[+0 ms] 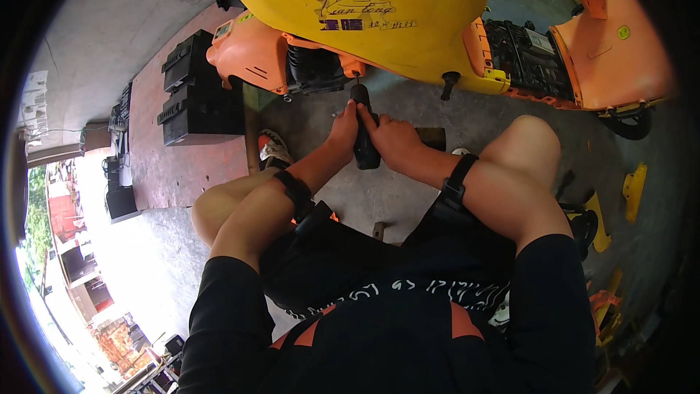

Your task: Repairing or assembling an orange and yellow electric scooter using an electric drill.

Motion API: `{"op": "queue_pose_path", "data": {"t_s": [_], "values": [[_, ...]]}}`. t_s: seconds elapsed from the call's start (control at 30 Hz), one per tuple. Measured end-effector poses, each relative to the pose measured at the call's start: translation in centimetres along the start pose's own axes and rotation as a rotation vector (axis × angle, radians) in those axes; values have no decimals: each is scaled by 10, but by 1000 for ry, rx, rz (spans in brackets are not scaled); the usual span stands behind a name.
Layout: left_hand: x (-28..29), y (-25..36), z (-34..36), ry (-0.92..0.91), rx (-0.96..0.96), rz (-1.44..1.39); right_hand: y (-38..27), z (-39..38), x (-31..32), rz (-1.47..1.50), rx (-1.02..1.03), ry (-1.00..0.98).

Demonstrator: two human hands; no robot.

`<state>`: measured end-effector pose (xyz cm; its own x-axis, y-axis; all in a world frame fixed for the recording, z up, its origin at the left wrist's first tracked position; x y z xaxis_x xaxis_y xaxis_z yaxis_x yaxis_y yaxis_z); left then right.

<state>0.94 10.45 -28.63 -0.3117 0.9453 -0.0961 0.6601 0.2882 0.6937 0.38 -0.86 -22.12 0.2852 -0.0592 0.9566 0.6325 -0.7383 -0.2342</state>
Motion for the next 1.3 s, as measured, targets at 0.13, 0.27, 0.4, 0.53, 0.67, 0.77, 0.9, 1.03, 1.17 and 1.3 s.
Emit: {"op": "queue_pose_path", "data": {"t_s": [0.13,0.27,0.4,0.53,0.67,0.77,0.9,1.03,1.17,1.3], "values": [[0,2,-1,11,1,3,-1,0,2,7,-4,-10],[0,3,-2,12,10,-14,-2,1,2,11,-19,-29],[0,4,-3,-1,20,-29,-3,1,1,20,-21,-26],[-1,6,-6,-1,28,-8,-4,1,1,14,-18,-26],[-2,6,-7,-9,30,-25,-3,0,0,10,-11,-38],[2,11,1,16,-20,132,-3,0,0,-8,-13,-25],[14,27,28,90,-109,189,-2,0,-2,14,-22,9],[13,45,59,-76,-153,101,-3,-1,0,1,-29,74],[-2,48,73,-178,30,-239,-3,-2,1,-47,-16,27],[-12,61,70,-156,-16,-230,-3,-2,3,-48,-9,-2]]}}
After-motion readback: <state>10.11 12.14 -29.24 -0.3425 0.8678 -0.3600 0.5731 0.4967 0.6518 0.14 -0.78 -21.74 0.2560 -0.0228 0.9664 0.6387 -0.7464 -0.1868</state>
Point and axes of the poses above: each hand's wrist, its own z-axis towards the middle knuckle, its own x-axis out of the back of the hand, y = z × x, the point moved 6 cm from there along z, towards the middle knuckle, and after that the axes turned 2 degrees about -z, right-handed, at the moved point
